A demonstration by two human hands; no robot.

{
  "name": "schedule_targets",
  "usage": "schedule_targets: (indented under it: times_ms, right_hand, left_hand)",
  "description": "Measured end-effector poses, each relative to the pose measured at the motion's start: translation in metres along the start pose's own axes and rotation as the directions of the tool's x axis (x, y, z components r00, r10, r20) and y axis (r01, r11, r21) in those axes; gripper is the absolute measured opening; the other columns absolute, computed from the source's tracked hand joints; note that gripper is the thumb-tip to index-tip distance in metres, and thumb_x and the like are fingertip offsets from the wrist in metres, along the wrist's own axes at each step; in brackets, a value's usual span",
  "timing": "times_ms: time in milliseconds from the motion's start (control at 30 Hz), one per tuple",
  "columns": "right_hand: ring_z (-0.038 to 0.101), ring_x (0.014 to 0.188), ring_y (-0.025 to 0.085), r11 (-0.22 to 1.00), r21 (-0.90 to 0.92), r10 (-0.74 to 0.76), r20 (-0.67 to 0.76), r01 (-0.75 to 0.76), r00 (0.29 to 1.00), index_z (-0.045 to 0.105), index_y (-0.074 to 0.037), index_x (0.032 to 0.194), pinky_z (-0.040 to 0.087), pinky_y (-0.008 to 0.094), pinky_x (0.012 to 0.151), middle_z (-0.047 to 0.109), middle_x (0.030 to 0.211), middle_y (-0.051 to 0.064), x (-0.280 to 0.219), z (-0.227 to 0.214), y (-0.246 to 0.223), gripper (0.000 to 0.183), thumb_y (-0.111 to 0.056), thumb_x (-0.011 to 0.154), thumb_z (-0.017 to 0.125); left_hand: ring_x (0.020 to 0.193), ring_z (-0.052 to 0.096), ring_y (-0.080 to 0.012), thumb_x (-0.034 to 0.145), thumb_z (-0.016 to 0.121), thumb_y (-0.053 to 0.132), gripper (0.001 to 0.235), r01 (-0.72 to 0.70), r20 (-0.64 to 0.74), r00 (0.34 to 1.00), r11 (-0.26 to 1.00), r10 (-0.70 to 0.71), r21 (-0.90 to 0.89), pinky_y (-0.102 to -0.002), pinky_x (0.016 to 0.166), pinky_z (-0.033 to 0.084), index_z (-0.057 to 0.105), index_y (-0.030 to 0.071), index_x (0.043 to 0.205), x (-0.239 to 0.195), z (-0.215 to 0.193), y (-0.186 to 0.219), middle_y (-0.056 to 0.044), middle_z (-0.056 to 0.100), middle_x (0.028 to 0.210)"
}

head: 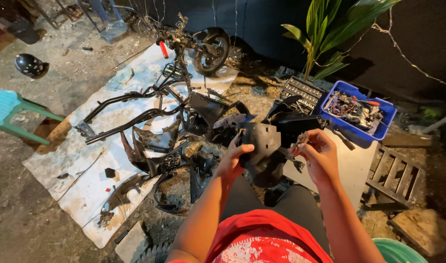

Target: The person sits on the ground and assembles a motorcycle part by hand. They pick up a black plastic component and a metal bracket from a blue bin, then fit the bracket into the plastic piece and secure it.

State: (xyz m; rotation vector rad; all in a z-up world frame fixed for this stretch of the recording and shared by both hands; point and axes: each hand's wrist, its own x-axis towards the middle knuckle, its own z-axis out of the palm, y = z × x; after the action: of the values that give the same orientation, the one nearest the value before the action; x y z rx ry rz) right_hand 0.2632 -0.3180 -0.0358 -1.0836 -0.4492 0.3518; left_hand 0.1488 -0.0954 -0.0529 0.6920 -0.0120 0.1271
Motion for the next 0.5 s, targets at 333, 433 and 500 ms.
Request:
schedule_targets:
  times_ms: [333,433,500]
  right_hand:
    - [0.071,0.081,0.020,1.000,-0.003,0.019,0.007,-0.019,1.000,0.060,0.000,0.103,0.059,0.034,0.075,0.065,0.094,0.007,-0.003,0.004,0.001,0.013,0.005,0.091,0.063]
    - [0.070,0.082,0.019,1.000,-0.021,-0.006,0.020,0.007,1.000,0.061,0.001,0.103,0.059,0.034,0.078,0.064,0.093,0.007,-0.003,0.008,0.000,0.015,0.008,0.090,0.064]
    - [0.069,0.081,0.017,0.999,-0.044,0.016,-0.031,-0.018,0.999,0.063,0.002,0.103,0.060,0.033,0.078,0.066,0.095,0.007,-0.003,0.012,0.001,0.015,0.008,0.090,0.063]
  left_hand:
    - [0.100,0.066,-0.0198,0.090,0.078,0.007,0.049,-0.037,-0.098,0.994,0.994,0.048,0.104,-0.036,0.087,0.056,0.058,0.004,0.134,0.003,-0.016,-0.015,-0.006,0.066,0.112]
    - [0.105,0.068,-0.0174,0.086,0.078,0.008,0.047,-0.047,-0.074,0.996,0.994,0.054,0.100,-0.035,0.092,0.057,0.060,0.007,0.129,0.004,-0.008,-0.014,-0.003,0.069,0.115]
    - [0.106,0.067,-0.0164,0.091,0.078,0.006,0.044,-0.103,-0.074,0.991,0.991,0.109,0.082,-0.034,0.094,0.055,0.060,0.006,0.131,0.005,-0.017,-0.021,-0.003,0.069,0.117]
